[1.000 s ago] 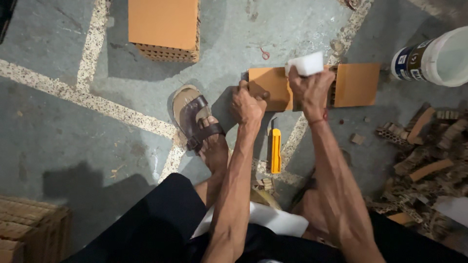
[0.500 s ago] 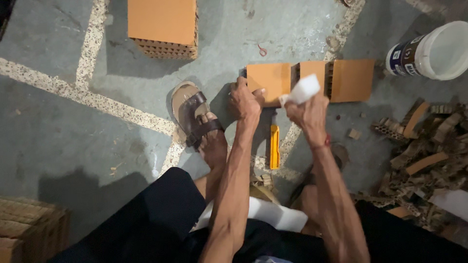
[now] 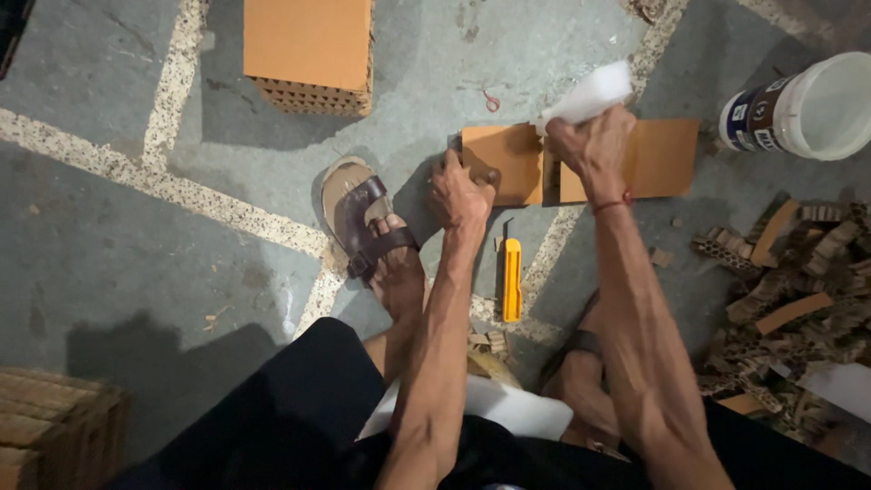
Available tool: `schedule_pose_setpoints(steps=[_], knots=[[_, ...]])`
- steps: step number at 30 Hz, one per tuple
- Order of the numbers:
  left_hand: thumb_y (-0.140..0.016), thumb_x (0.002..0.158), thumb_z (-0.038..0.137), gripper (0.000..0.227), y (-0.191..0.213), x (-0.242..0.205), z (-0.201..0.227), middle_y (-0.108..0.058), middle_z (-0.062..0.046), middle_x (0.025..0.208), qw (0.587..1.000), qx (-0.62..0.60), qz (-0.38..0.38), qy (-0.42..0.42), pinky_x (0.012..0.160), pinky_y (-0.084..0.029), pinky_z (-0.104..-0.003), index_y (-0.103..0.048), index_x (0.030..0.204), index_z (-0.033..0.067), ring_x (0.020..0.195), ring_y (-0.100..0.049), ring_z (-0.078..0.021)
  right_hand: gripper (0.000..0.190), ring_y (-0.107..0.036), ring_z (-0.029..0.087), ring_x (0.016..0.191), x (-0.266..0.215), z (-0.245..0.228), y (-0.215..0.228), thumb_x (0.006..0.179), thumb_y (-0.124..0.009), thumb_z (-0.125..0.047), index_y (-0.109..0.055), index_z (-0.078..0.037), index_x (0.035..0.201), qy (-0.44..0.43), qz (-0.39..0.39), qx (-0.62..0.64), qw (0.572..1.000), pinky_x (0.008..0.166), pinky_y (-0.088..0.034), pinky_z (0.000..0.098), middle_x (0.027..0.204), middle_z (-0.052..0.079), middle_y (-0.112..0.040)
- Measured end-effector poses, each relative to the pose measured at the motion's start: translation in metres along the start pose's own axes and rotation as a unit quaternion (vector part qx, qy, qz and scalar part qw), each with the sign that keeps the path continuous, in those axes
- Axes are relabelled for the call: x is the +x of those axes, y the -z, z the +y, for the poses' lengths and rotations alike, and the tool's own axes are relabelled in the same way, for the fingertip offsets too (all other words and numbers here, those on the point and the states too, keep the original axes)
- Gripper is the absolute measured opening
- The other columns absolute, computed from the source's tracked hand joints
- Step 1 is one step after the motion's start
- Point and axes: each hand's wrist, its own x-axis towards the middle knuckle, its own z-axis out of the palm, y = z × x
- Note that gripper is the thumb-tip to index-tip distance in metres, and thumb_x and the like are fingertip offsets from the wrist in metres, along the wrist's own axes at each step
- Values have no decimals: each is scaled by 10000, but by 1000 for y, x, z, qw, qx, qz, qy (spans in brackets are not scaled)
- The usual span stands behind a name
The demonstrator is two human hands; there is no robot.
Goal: The person assembles small cardboard boxes by applying glue to the edges of flat cardboard pieces using a white cloth. They fold the glued pieces into a box shape and secure the joints with rubber bands. The process is repeated for multiple units.
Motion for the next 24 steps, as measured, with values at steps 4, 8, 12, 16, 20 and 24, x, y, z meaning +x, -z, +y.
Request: schedule_pose_setpoints(steps=[4,8,12,16,20,24], knots=[[-867,699,287,532,6,-3,4,-630,-165,1199,1000,-7,-8,4,868,-527,-560,-601,1119,98,1086,-647,-431,197,-719,215,574,-28,-16,15,778,-680,-142,-714,39,846,-40,-65,10,997,533,-603,335,706,137,-724],[-877,738,303,516,9,-4,0,-633,-164,1189,999,24,-17,-21,865,-529,-555,-600,1118,91,1083,-651,-434,245,-727,219,587,-82,-27,30,776,-710,-133,-714,86,885,-24,-50,33,998,541,-612,321,708,145,-715],[-897,708,303,545,5,-2,-2,-624,-186,1162,999,29,-8,-34,858,-535,-540,-600,1113,91,1057,-652,-437,254,-737,227,563,-98,-37,47,752,-698,-155,-724,61,882,-128,-105,53,985,559,-623,315,674,154,-726],[-880,723,337,540,3,-5,-5,-642,-160,1167,1000,14,-26,-6,868,-528,-564,-612,1132,107,1088,-653,-425,259,-750,206,614,-70,-28,46,828,-656,-147,-718,46,988,-4,-25,100,995,569,-614,316,740,130,-733],[-912,673,353,600,-4,0,-3,-626,-183,1140,1000,13,-8,-2,878,-489,-607,-613,1129,104,1088,-616,-451,192,-733,215,588,-18,-29,9,786,-683,-136,-726,37,858,18,34,66,997,491,-605,337,722,118,-738],[-907,657,331,590,-6,0,-6,-621,-175,1170,999,0,33,-31,848,-489,-606,-611,1111,96,1056,-620,-459,158,-724,220,604,-16,-23,-3,819,-707,-144,-718,14,824,78,3,49,996,585,-602,339,702,124,-733]])
